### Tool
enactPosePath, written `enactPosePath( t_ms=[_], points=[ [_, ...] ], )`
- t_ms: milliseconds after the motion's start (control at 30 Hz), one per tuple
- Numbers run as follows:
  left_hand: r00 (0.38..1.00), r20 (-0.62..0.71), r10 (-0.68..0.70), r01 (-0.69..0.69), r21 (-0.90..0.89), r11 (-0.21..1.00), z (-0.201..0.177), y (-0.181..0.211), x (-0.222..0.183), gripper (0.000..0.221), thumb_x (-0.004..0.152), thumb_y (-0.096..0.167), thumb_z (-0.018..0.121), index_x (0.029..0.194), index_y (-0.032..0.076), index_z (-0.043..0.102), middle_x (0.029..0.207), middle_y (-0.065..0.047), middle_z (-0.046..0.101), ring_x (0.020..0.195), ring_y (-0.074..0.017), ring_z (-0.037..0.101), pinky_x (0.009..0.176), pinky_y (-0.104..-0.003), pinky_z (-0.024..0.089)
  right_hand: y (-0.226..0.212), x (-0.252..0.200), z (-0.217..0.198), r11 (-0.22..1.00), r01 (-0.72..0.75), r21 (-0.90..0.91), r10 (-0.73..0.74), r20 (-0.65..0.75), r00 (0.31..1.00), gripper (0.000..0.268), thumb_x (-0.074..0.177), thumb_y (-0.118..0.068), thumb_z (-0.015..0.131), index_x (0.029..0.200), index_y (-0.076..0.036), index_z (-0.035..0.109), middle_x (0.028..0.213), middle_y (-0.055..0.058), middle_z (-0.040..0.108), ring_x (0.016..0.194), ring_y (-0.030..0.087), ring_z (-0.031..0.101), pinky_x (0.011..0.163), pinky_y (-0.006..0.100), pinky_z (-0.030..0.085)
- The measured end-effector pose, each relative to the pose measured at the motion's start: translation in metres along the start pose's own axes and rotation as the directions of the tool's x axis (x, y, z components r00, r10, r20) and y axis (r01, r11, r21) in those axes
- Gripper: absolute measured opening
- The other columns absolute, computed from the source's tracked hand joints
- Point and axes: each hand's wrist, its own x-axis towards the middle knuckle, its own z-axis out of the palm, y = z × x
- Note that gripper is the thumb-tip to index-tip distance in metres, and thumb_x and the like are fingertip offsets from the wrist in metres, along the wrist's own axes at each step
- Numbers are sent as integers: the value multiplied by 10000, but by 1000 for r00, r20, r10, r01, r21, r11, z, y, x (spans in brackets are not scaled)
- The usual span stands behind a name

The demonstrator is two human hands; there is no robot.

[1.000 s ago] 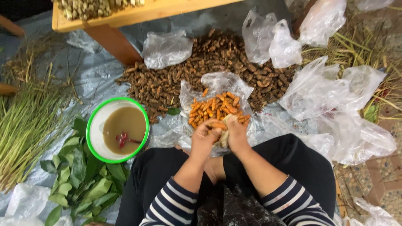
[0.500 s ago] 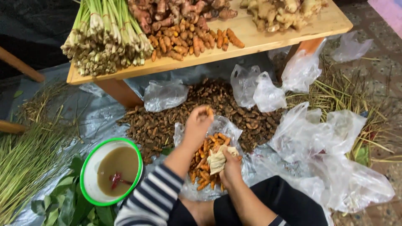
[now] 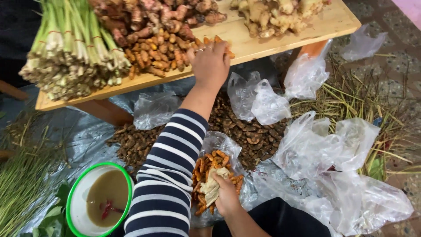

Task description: Cleaning turmeric roots by rubbing them with a cloth to remove soil and debris.

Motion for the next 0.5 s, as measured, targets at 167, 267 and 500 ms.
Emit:
enactPosePath(
  t_ms=[167, 267, 500],
  points=[
    [995, 13, -103, 100, 144, 985, 40, -12, -2, 291, 849, 298, 759, 1105, 184, 681, 1028, -56, 688, 875, -294, 616, 919, -464, 270, -10, -7, 15, 997, -72, 26, 75, -113, 991, 305, 962, -53, 593, 1194, 141, 632, 1099, 239, 673, 958, 297, 626, 870, 376, 493],
    [997, -43, -70, 76, 171, 982, 48, -18, -13, 319, 897, 386, 739, 1139, 177, 726, 1245, -65, 638, 1068, -317, 569, 949, -506, 287, -6, -8, 11, 996, -85, 35, 88, -122, 989, 285, 956, -49, 597, 1175, 130, 634, 1072, 225, 675, 933, 283, 622, 840, 362, 486],
    [955, -97, 280, -270, 100, 958, 26, -13, -36, 216, 885, 148, 720, 1099, 168, 737, 1212, 25, 666, 1134, -233, 562, 1017, -474, 341, -6, -12, 16, 995, -103, 1, 102, -138, 985, 317, 958, -47, 598, 1231, 115, 613, 1120, 225, 673, 973, 279, 621, 870, 360, 484]
  ],
)
